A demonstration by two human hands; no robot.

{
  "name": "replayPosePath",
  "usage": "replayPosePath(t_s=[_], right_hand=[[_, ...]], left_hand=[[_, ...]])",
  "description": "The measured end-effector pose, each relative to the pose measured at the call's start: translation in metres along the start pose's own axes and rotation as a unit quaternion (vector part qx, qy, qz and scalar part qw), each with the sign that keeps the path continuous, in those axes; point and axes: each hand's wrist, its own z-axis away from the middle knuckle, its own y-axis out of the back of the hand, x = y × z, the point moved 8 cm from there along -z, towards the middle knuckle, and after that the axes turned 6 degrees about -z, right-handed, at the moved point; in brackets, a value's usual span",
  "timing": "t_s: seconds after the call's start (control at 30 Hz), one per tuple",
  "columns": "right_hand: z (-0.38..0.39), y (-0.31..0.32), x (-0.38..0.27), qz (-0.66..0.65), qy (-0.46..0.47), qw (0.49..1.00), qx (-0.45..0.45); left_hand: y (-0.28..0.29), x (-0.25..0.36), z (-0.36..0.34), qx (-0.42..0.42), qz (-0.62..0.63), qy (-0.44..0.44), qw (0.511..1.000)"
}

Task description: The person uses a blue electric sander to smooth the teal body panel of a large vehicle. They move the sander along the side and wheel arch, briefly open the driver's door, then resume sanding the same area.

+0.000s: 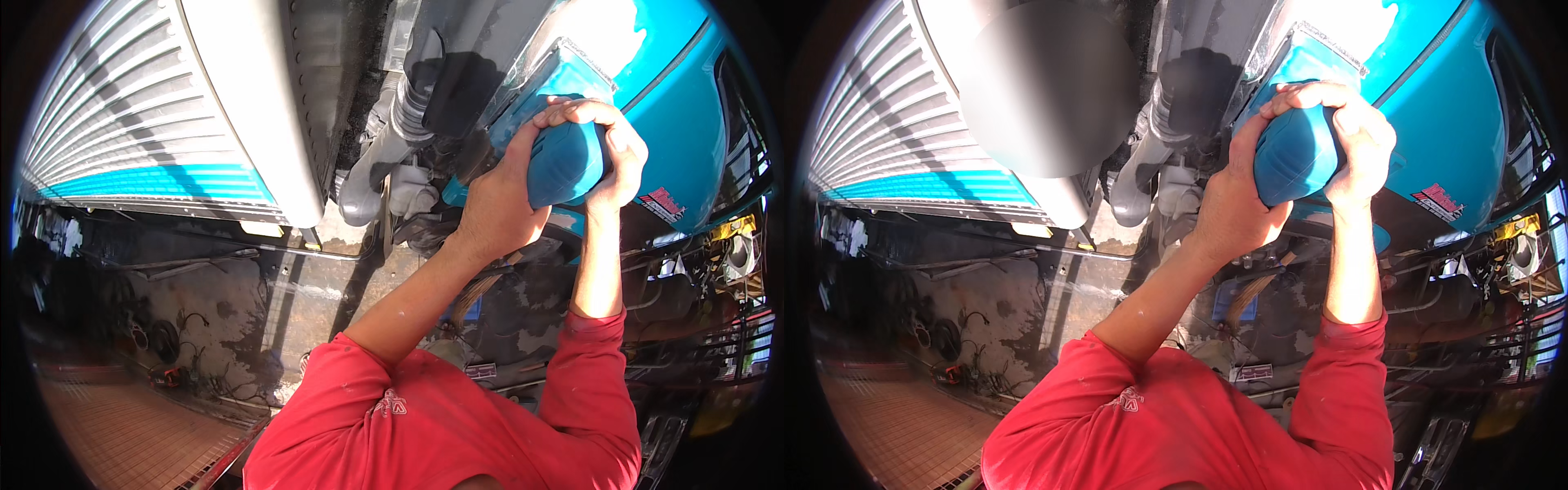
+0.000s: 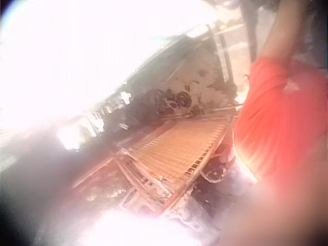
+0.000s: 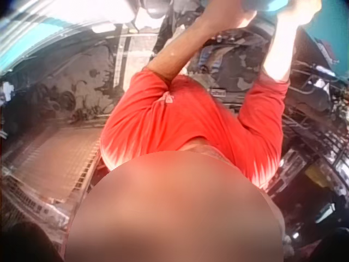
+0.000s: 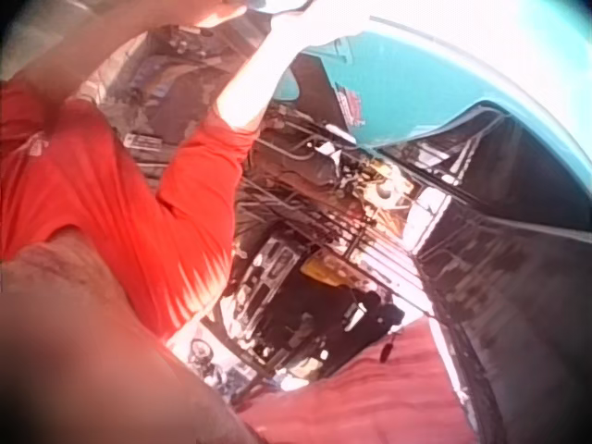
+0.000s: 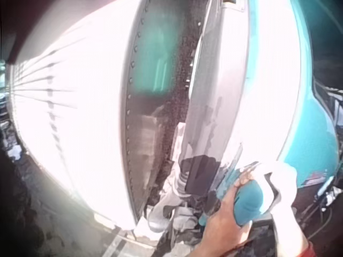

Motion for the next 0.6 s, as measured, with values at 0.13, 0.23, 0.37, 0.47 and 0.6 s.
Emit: replayPosePath(t_s=[0.13,0.23,0.37,0.47,0.6], right_hand=[[0.034,-0.018,0.018,0.071,-0.014,0.997,-0.015],[0.046,-0.032,0.026,0.094,-0.018,0.995,-0.033],[0.039,-0.031,0.023,0.102,-0.028,0.994,-0.020],[0.016,-0.017,0.008,0.136,-0.017,0.990,-0.013],[-0.028,0.016,-0.016,-0.016,-0.013,0.999,-0.028]], left_hand=[[-0.007,-0.031,0.029,0.054,-0.024,-0.014,0.998],[-0.007,-0.042,0.045,0.103,-0.033,-0.058,0.992],[-0.004,-0.037,0.043,0.100,-0.020,-0.058,0.993],[0.000,-0.010,0.022,0.084,-0.016,-0.064,0.994],[-0.002,0.043,-0.017,0.078,-0.019,-0.104,0.991]])
